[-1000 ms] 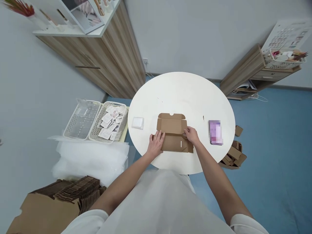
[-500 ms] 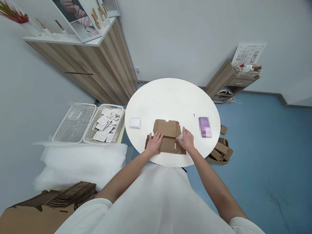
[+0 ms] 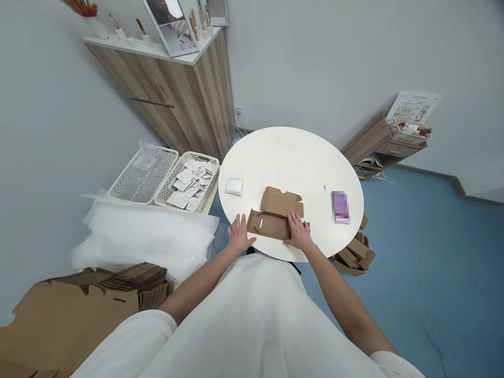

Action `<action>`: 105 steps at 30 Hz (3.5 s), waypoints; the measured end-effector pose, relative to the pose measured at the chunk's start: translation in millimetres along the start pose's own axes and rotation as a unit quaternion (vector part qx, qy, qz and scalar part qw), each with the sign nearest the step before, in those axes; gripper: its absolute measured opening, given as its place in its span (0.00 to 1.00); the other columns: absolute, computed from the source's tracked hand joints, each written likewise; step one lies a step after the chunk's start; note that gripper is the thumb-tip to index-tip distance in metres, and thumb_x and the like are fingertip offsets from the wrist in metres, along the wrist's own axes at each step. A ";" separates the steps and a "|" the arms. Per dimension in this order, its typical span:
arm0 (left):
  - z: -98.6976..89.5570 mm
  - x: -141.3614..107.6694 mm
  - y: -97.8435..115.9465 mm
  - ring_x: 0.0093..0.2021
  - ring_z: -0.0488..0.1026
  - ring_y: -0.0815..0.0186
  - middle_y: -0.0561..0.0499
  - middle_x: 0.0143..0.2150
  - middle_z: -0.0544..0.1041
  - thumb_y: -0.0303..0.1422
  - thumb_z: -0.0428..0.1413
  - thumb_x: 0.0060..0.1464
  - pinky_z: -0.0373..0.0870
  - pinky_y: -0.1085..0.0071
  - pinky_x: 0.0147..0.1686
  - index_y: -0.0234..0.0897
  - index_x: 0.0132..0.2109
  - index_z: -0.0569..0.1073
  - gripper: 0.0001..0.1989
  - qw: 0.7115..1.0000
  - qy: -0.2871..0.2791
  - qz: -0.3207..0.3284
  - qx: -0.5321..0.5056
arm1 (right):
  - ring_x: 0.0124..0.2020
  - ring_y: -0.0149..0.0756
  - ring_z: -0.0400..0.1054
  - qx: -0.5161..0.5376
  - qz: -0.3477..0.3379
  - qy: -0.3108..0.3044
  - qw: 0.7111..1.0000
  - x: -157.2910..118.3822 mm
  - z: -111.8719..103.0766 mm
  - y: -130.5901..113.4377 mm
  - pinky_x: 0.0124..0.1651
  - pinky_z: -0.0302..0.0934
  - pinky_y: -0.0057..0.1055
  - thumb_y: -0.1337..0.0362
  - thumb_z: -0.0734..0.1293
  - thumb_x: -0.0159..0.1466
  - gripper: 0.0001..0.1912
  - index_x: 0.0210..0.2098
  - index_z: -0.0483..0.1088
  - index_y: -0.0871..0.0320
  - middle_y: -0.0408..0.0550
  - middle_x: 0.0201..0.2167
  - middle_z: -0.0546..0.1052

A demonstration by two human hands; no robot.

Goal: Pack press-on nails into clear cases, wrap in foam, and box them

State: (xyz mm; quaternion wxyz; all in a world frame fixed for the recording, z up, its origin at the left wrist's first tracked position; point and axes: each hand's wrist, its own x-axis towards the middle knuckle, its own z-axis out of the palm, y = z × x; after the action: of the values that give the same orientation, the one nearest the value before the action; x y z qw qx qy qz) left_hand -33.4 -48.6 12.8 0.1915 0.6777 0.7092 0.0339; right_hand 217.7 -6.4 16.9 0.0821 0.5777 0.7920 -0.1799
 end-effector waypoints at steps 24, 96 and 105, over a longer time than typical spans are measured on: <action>9.8 2.9 33.5 0.46 0.67 0.61 0.43 0.49 0.66 0.41 0.58 0.43 0.67 0.66 0.43 0.36 0.54 0.60 0.31 0.955 0.016 -0.029 -0.295 | 0.64 0.45 0.23 0.101 -0.023 0.011 0.995 -4.3 15.0 -13.8 0.62 0.38 0.44 0.57 0.70 0.46 0.60 0.61 0.20 0.54 0.49 0.65 0.33; 4.2 40.9 96.5 0.45 0.69 0.51 0.40 0.49 0.65 0.49 0.60 0.36 0.63 0.66 0.37 0.42 0.64 0.35 0.56 0.980 -0.147 0.007 -0.136 | 0.35 0.41 0.67 0.109 0.291 -0.044 0.950 -14.7 -14.3 33.9 0.33 0.55 0.33 0.57 0.51 0.62 0.15 0.41 0.62 0.57 0.52 0.33 0.72; 23.4 4.5 70.1 0.46 0.68 0.62 0.40 0.52 0.65 0.33 0.53 0.50 0.63 0.64 0.46 0.34 0.61 0.52 0.32 0.944 -0.110 -0.035 -0.310 | 0.40 0.38 0.67 0.367 0.193 0.056 0.908 -38.8 1.2 46.9 0.43 0.59 0.34 0.54 0.57 0.58 0.30 0.57 0.52 0.58 0.53 0.46 0.69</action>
State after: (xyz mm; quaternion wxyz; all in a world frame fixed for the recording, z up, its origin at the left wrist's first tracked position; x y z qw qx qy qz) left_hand 40.5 -43.6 11.7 0.4697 0.5596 0.6612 0.1703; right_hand 274.3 -28.7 20.0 -0.1472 0.7176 0.5468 -0.4055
